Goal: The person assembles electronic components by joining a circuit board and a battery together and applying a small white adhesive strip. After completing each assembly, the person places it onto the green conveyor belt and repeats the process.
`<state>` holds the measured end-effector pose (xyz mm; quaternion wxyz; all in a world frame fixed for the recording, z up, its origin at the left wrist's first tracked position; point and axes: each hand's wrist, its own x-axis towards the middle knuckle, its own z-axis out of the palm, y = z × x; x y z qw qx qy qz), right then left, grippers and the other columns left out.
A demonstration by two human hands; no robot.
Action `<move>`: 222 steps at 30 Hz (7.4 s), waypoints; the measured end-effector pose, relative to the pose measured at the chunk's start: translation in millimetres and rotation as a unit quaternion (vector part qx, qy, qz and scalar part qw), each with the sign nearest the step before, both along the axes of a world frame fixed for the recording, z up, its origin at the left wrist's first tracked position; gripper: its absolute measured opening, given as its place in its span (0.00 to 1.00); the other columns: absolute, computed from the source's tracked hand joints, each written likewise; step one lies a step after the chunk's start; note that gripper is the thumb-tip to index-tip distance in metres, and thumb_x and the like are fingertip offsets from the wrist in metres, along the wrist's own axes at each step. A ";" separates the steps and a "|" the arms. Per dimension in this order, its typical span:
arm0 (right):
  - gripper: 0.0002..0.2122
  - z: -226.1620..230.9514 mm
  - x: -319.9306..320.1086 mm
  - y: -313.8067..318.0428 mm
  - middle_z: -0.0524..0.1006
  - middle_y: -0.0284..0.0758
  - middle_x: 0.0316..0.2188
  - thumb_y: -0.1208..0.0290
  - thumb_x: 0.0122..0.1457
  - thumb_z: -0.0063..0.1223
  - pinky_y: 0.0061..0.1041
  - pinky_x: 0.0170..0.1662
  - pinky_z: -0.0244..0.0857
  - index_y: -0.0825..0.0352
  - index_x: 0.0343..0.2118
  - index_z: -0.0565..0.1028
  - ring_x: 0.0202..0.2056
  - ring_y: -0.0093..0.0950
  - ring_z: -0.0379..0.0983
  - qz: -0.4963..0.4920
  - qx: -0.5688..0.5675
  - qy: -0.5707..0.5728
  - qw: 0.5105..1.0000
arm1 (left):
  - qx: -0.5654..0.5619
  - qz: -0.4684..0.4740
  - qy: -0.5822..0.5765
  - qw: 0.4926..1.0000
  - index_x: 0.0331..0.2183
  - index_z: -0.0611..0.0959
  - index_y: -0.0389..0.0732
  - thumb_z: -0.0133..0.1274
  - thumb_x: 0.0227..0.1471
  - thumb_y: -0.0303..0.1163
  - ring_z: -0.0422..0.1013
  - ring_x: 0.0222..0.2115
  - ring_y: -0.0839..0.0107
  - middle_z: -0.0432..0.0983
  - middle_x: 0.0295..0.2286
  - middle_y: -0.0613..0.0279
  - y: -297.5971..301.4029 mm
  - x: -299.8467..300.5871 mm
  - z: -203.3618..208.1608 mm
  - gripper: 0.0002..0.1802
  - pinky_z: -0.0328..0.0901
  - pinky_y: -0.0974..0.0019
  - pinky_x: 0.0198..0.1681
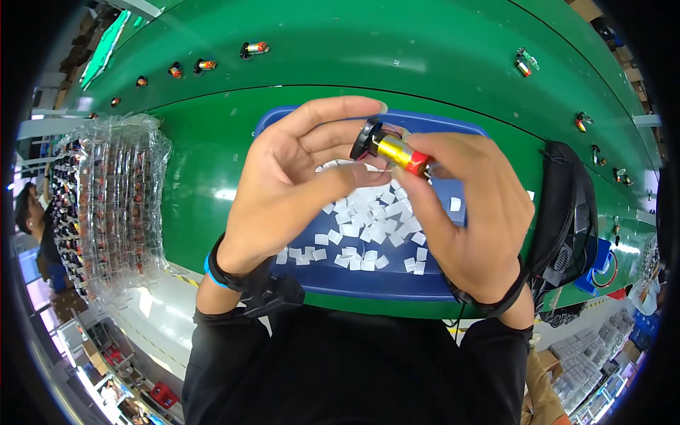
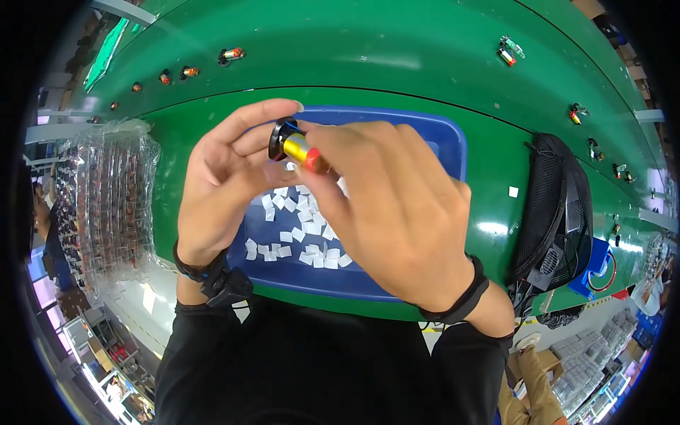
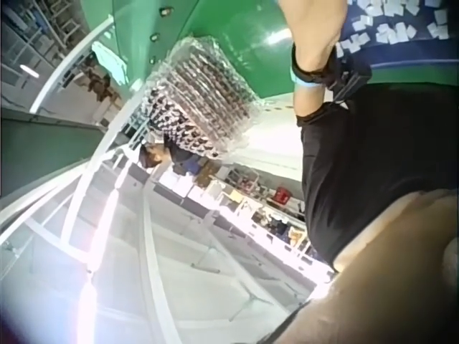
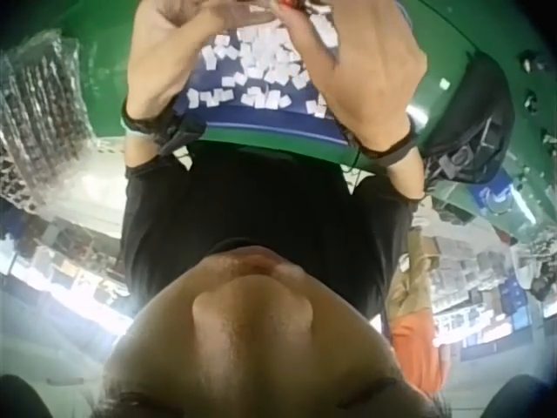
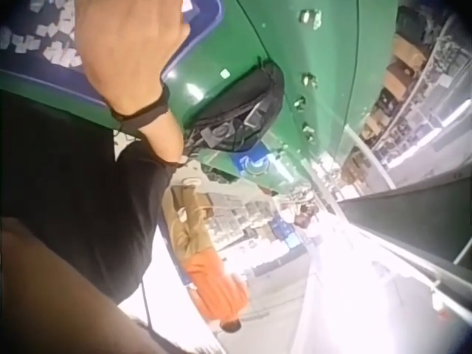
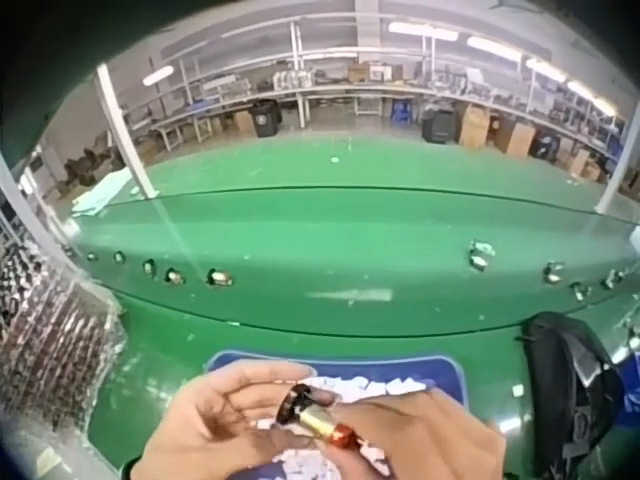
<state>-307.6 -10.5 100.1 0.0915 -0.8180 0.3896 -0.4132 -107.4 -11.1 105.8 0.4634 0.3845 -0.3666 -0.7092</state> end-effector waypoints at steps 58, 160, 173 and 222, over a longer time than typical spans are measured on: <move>0.15 5.5 -14.7 -21.9 0.82 0.35 0.37 0.79 0.41 0.71 0.32 0.39 0.71 0.69 0.34 0.79 0.36 0.35 0.75 0.131 -0.020 0.058 0.990 | -0.012 -0.076 0.008 0.997 0.46 0.78 0.32 0.59 0.59 0.30 0.75 0.34 0.75 0.77 0.37 0.57 -1.5 8.9 -29.8 0.16 0.77 0.71 0.31; 0.25 121.3 423.2 -93.6 0.72 0.44 0.53 0.51 0.64 0.52 0.37 0.61 0.60 0.63 0.58 0.71 0.55 0.42 0.68 0.539 -0.062 0.213 0.813 | 0.069 0.346 -0.901 0.253 0.49 0.81 0.52 0.48 0.58 0.62 0.67 0.47 0.51 0.72 0.45 0.49 168.4 289.8 69.9 0.28 0.64 0.45 0.46; 0.20 92.6 450.4 -80.1 0.71 0.40 0.43 0.48 0.63 0.51 0.45 0.48 0.61 0.59 0.49 0.74 0.48 0.40 0.69 0.488 -0.159 0.229 0.827 | 0.016 0.352 -0.841 0.410 0.54 0.75 0.43 0.52 0.55 0.63 0.69 0.46 0.38 0.71 0.43 0.37 172.0 320.4 68.2 0.37 0.69 0.39 0.41; 0.13 45.4 317.9 -85.8 0.78 0.37 0.30 0.76 0.47 0.68 0.28 0.34 0.71 0.69 0.34 0.76 0.29 0.33 0.76 0.563 0.101 0.097 0.815 | -0.249 0.426 -0.665 0.561 0.37 0.76 0.42 0.67 0.37 0.29 0.73 0.24 0.65 0.76 0.28 0.62 155.2 188.0 18.2 0.22 0.67 0.64 0.24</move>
